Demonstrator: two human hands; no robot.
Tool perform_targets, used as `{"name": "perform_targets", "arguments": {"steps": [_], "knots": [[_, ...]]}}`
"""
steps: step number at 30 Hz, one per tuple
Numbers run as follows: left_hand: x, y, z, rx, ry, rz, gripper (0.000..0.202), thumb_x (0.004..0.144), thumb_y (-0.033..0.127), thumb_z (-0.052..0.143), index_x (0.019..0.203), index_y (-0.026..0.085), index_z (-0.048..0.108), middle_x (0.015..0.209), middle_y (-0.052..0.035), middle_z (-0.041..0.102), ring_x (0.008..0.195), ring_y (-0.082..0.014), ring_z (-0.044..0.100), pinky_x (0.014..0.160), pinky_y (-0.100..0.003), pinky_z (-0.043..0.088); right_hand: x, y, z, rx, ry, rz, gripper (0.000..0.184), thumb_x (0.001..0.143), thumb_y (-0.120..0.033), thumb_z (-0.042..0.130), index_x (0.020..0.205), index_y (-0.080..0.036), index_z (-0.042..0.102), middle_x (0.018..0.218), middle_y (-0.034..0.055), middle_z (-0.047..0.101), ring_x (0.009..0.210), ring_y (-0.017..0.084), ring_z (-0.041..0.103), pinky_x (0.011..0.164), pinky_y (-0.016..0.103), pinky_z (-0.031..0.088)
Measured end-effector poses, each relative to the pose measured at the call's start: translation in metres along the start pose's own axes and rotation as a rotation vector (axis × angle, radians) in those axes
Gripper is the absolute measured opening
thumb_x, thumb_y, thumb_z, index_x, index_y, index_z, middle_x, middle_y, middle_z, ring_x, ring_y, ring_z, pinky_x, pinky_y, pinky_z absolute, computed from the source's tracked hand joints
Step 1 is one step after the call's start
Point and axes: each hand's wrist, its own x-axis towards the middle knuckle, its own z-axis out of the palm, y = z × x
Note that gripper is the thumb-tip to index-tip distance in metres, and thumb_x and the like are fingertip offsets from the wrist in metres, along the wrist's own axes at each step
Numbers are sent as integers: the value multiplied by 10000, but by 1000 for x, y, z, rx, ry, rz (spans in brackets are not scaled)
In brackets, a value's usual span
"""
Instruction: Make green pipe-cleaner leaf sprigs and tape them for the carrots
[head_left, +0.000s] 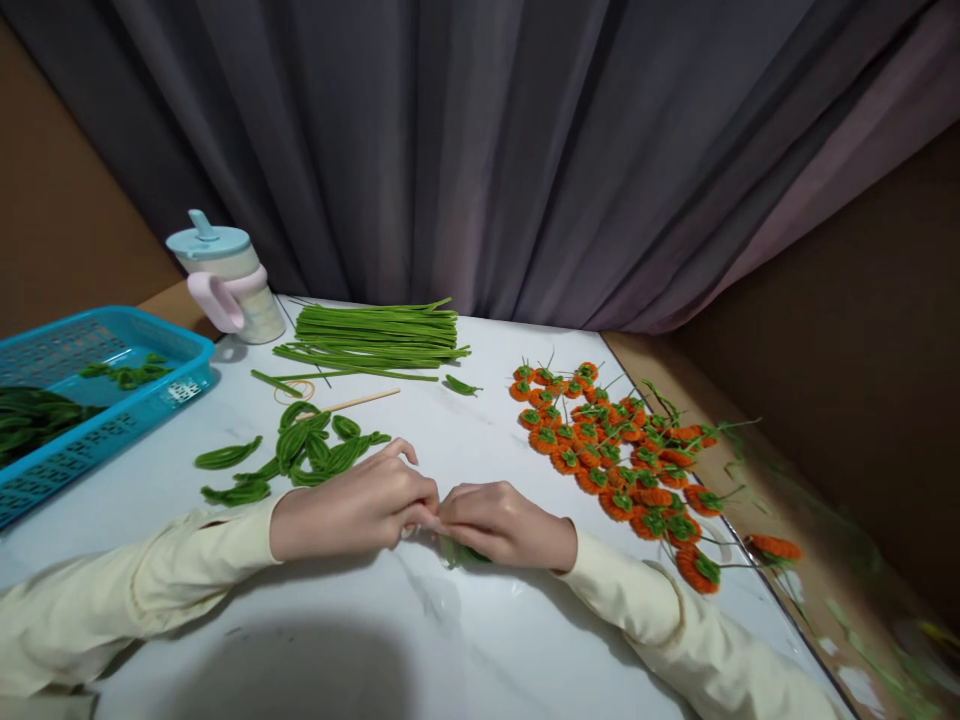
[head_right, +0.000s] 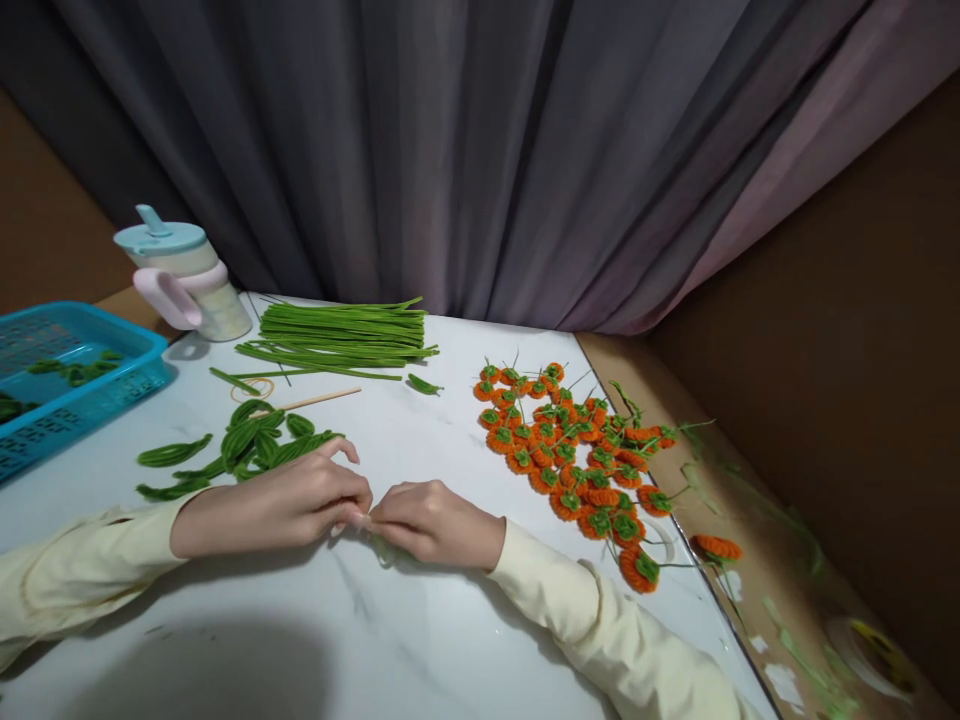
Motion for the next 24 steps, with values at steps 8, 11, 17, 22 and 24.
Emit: {"name": "perform_targets", "arguments": {"steps": [8,11,17,22,24], "knots": [[1,-11,-3,-86,-14,-146,258,889,192,455,657,167,563,602,4,570,784,-163,488,689,-217,362,3,0,7,97,235,153,269,943,-308,476,885,-142,679,912,88,677,895,177,604,800,275,486],[1,-13,-3,-82,-4,-159,276,909,225,424,685,168,575,630,-1,584,783,-167,495,676,-221,367,5,-3,8,343,246,392,261,888,-350,562,916,-133,703,851,60,693,758,164,631,705,248,492],[2,-13,-3,-20,14,-148,277,911,225,394,714,168,580,659,-13,564,746,-166,496,629,-221,363,5,-1,11,737,219,540,395,784,-449,665,957,-95,679,881,99,694,756,166,633,697,255,485],[2,-13,0,-9,-30,-145,259,914,217,386,714,175,546,636,-7,550,754,-168,496,628,-211,357,3,-1,11,526,186,528,367,863,-442,568,878,-98,692,772,82,703,455,79,499,471,193,405],[1,-13,1,12,-74,-143,254,913,214,390,712,173,539,636,-8,542,761,-172,491,629,-211,351,2,-4,9,386,204,435,296,881,-364,554,836,-114,706,736,65,702,494,91,538,529,192,430]]}}
